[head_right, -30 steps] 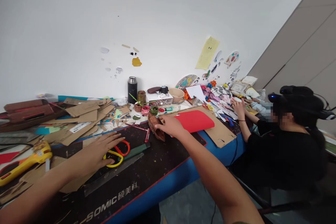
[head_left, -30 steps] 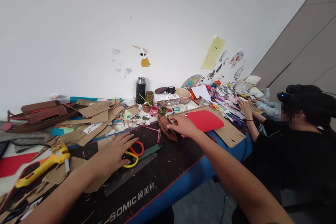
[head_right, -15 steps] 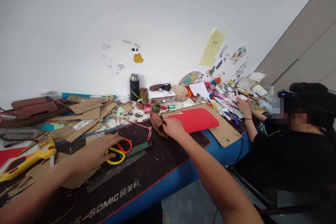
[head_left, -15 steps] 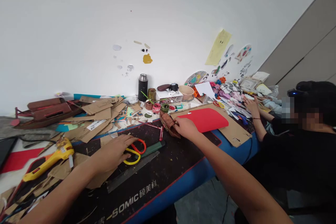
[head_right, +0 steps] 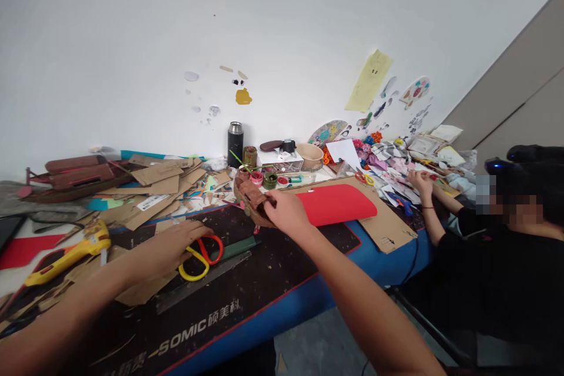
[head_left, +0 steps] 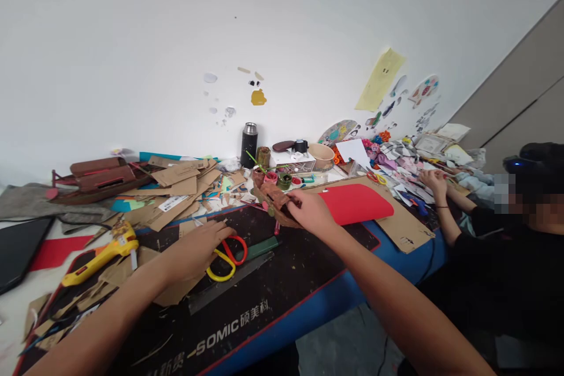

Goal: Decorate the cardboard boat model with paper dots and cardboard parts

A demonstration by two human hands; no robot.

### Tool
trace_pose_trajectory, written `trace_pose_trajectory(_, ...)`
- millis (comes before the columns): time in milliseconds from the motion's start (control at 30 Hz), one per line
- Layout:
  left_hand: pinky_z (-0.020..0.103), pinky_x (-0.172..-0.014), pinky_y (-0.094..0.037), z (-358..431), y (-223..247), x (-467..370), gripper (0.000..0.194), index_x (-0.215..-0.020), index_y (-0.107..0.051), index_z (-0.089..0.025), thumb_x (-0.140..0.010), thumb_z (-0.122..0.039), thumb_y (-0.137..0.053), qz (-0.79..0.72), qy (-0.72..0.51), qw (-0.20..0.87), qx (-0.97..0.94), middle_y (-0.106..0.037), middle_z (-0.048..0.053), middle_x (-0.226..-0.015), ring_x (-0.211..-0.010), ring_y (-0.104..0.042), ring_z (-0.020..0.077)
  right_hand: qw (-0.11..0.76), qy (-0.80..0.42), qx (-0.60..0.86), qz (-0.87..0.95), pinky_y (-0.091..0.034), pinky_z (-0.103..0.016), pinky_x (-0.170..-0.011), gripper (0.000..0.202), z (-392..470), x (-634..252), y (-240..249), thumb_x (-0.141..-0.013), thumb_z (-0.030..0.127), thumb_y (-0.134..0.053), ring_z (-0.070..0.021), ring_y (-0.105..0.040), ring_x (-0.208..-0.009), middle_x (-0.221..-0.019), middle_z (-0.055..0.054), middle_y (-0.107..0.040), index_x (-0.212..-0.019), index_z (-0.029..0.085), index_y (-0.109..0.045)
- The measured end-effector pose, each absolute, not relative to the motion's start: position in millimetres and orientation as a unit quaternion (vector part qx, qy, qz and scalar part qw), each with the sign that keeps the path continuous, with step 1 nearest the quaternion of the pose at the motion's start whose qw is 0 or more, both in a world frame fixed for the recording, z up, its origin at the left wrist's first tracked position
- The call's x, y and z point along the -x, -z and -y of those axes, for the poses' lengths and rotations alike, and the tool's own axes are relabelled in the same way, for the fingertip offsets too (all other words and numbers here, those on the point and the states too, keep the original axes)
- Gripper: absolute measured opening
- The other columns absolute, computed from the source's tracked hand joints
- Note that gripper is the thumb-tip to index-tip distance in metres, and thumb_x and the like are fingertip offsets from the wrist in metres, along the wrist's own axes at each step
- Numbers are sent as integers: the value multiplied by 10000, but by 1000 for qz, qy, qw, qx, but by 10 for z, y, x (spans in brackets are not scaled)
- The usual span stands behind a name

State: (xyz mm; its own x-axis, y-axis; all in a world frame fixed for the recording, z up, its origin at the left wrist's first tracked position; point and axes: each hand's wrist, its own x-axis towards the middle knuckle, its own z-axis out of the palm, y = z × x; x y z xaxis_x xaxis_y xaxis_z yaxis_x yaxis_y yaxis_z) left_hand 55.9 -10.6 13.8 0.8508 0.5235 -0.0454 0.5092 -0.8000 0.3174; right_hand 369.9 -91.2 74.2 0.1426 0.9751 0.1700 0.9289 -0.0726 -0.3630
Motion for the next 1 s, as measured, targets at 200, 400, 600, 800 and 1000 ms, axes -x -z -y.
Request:
trace_pose_trajectory(200, 458, -1102, -526, 43, -161, -494, 645, -1315, -706, -227, -763, 25, -488, -253, -4, 164, -953, -730, 126, -1318, -1270, -671, 319, 146, -58, 711, 685, -468, -305, -806, 282, 665, -3220, -582, -1050, 306, -576, -267, -765, -1071, -1177, -75, -841, -1230, 242, -784)
trace_pose_trajectory(400, 479, -1147, -511, -12, -285, -383, 610, -1334, -734, -277, -797, -41, -568, -255, 29, 199, -946, -755, 92, -1358, -1293, -682, 323, 109, -75, 694, 708, -502, -331, -838, 301, 484, -2831, -420, -1040, 347, -576, -284, -771, -1056, -1157, -109, -834, -1220, 231, -787)
trace_pose_trajectory(600, 423, -1070, -571, 16, -528, -323, 499, -1283, -786, -348, -866, -165, -582, -277, -5, 242, -930, -793, 45, -1324, -1197, -744, 306, 89, -83, 684, 719, -537, -373, -872, 331, 400, -2584, -353, -1048, 344, -539, -298, -771, -1066, -1177, -137, -823, -1257, 205, -756)
trace_pose_trajectory(800, 477, -1100, -549, -72, -325, -332, 506, -1357, -748, -333, -885, -252, -584, -304, 5, 223, -926, -770, 74, -1376, -1248, -722, 337, 88, -95, 665, 735, -554, -379, -858, 371, 428, -2582, -357, -1063, 437, -559, -305, -776, -1072, -1177, -123, -827, -1312, 227, -736)
trace_pose_trajectory(1000, 439, -1126, -524, -178, -82, -274, 426, -1321, -742, -317, -930, -348, -575, -298, -46, 228, -926, -759, 83, -1373, -1267, -699, 312, 110, -110, 661, 734, -552, -369, -868, 353, 462, -2627, -331, -1074, 419, -577, -302, -780, -1097, -1174, -121, -835, -1299, 220, -763)
